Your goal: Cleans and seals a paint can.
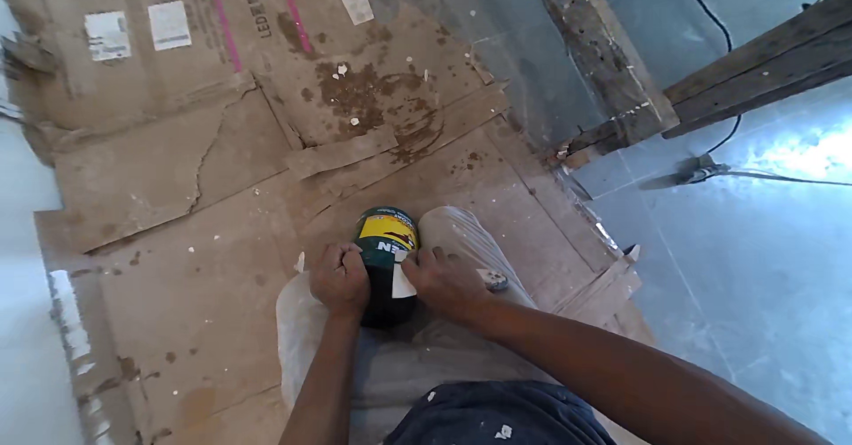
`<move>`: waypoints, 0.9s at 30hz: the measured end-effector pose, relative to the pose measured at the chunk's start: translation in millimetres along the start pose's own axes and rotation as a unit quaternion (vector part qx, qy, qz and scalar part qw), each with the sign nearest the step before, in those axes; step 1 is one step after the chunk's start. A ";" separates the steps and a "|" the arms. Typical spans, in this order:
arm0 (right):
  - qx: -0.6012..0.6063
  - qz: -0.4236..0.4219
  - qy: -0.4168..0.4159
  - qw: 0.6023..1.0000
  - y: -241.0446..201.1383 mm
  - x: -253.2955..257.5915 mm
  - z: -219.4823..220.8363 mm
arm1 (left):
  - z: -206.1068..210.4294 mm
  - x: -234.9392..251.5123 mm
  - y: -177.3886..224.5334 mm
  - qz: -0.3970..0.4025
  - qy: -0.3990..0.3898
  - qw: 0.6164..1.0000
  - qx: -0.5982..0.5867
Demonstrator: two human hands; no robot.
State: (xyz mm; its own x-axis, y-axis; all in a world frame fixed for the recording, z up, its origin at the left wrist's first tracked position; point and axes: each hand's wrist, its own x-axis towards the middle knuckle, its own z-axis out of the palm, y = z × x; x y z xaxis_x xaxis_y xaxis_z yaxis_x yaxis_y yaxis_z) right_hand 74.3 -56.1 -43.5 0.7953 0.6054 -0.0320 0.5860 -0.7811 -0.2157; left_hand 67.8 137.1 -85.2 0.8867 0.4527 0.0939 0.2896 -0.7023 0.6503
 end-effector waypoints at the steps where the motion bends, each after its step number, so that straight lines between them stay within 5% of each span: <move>1: 0.002 -0.005 -0.004 1.000 6.1 3.4 2.3 | -0.1 -1.0 2.2 0.004 0.005 1.000 -0.001; 8: 0.102 -0.057 -0.114 0.987 44.5 14.9 -3.9 | -0.8 4.0 10.0 -0.028 -0.039 0.999 0.002; 14: 0.301 0.060 -0.284 0.908 55.3 47.1 -37.5 | -0.3 3.9 6.4 -0.010 -0.058 0.998 0.010; 16: 0.338 0.064 -0.291 0.893 64.6 60.7 -48.8 | -0.5 3.3 11.4 -0.008 -0.067 0.998 0.016; 19: 0.253 0.059 -0.287 0.922 87.7 70.9 -51.5 | -3.1 2.9 13.4 0.004 -0.074 0.997 0.011; 25: 0.146 0.250 -0.212 0.933 171.5 45.8 17.6 | -8.2 7.5 14.3 -0.004 -0.110 0.994 0.001; 27: 0.127 0.207 -0.168 0.955 162.9 37.3 20.1 | -2.7 11.5 19.4 -0.013 -0.100 0.995 0.017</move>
State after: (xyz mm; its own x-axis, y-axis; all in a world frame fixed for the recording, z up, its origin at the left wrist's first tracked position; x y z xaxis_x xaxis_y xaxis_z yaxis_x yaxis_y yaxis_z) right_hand 196.3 -157.7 -99.4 0.8302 0.3016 -0.4688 0.1417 -0.9275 -0.3459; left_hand 82.7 130.1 -69.5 0.9314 0.3556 -0.0773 0.3234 -0.7114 0.6240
